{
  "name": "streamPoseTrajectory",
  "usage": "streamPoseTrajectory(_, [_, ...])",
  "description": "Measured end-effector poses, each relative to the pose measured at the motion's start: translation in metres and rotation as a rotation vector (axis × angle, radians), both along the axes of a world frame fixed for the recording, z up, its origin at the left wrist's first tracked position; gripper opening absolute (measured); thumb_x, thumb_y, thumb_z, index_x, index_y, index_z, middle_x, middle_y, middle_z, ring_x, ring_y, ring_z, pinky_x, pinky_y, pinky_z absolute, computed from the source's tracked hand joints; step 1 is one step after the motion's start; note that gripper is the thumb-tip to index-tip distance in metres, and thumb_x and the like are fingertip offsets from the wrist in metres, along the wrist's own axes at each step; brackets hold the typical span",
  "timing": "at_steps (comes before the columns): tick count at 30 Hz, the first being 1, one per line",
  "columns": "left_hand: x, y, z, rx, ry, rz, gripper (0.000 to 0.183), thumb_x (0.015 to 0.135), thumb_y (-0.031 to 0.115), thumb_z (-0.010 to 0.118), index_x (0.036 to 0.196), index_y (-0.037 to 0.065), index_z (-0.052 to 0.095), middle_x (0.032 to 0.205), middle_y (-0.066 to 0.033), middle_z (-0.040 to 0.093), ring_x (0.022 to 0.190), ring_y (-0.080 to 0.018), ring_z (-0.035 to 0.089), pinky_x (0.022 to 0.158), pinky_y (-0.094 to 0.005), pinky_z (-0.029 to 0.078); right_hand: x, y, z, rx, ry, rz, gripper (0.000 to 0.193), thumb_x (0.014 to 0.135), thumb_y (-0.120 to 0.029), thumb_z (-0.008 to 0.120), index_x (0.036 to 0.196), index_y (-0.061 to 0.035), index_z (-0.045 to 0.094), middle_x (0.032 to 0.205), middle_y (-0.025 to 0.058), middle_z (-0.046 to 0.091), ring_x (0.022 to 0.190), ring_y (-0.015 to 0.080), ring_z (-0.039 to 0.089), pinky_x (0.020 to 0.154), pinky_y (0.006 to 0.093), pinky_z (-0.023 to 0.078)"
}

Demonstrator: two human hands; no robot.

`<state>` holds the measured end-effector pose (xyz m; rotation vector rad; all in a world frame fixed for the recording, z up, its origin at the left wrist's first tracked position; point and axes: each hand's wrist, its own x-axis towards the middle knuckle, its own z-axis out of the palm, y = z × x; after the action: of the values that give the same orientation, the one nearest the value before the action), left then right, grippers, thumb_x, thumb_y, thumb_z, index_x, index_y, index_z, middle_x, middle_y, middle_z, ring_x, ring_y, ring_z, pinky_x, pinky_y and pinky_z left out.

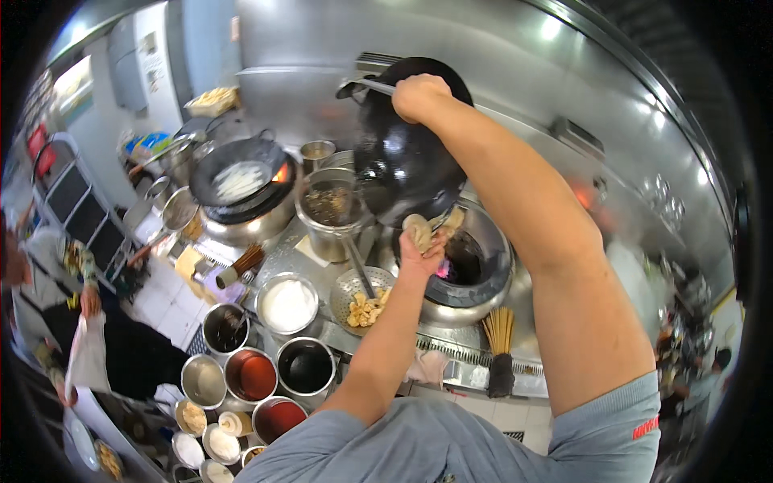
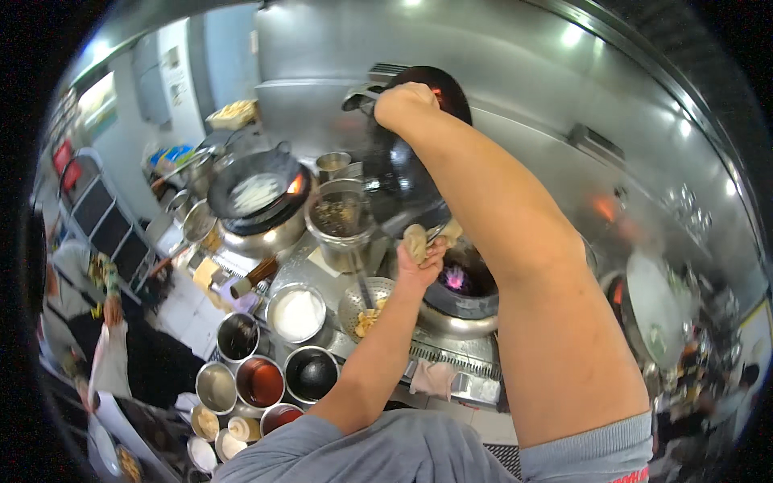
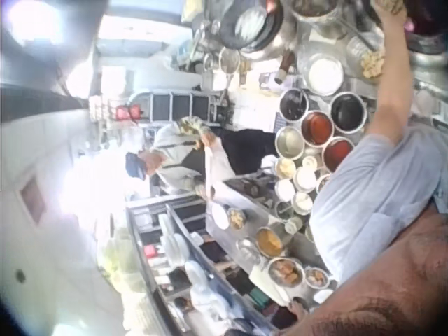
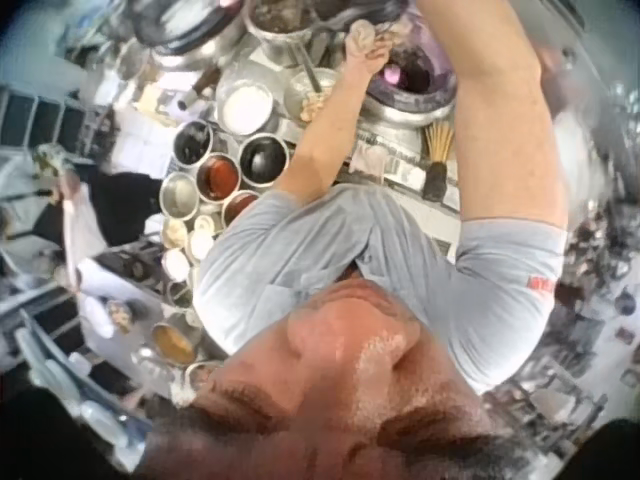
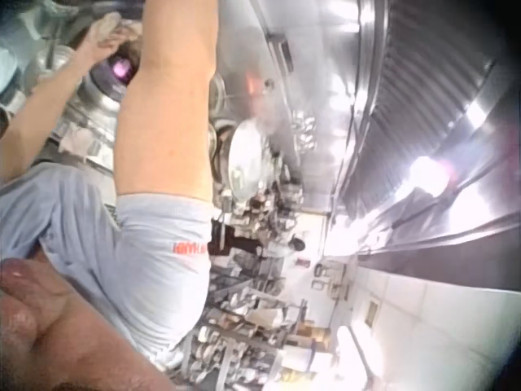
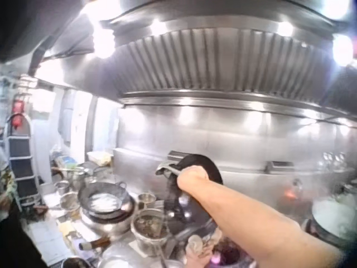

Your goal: Fry meat and vegetables in a wok at a high-heat station.

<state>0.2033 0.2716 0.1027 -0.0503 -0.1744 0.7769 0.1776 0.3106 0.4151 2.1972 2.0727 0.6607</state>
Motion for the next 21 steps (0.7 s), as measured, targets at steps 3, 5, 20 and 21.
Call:
streamPoseTrajectory(3, [0.008,-0.021,-0.031,0.067,0.193,0.085,0.039,0.086,0.036,0.047,0.101,0.001,0.053,0.100,-0.0186,0.060,0.085,-0.0321,0.061,0.074,-0.0367,0.054,0.082,-0.033,0.024,-0.133,0.116,-0.148,0.030,0.066,-0.007,0.060,0.094,-0.0072,0.070,0.098,0.0153,0.067,0.091,0.0300,0.066,0.073,0.0382,0.053])
streamPoseTrajectory(5, [-0.023,-0.011,-0.094,0.198,0.248,0.002,0.032,0.089,0.032,0.044,0.096,0.003,0.054,0.092,-0.0157,0.062,0.082,-0.0290,0.062,0.076,-0.0394,0.053,0.139,-0.058,0.018,-0.115,0.168,-0.224,0.029,0.064,-0.006,0.058,0.091,-0.0066,0.069,0.095,0.0156,0.067,0.088,0.0291,0.066,0.071,0.0385,0.053])
streamPoseTrajectory(20, [0.042,-0.112,-0.087,-0.051,1.103,0.306,0.018,0.087,0.021,0.046,0.075,0.009,0.053,0.064,-0.0047,0.057,0.045,-0.0152,0.052,0.036,-0.0244,0.041,0.556,-0.211,-0.291,-0.064,1.236,-0.443,0.020,0.072,-0.011,0.054,0.056,-0.0005,0.059,0.058,0.0095,0.062,0.053,0.0194,0.060,0.048,0.0352,0.047])
streamPoseTrajectory(21, [0.039,-0.097,-0.104,0.033,1.033,0.228,0.017,0.087,0.021,0.047,0.075,0.011,0.052,0.063,-0.0034,0.056,0.044,-0.0144,0.052,0.035,-0.0242,0.040,0.578,-0.219,-0.315,-0.041,2.122,-0.278,0.010,0.076,-0.007,0.054,0.069,0.0007,0.057,0.059,0.0048,0.056,0.051,0.0131,0.055,0.044,0.0271,0.043])
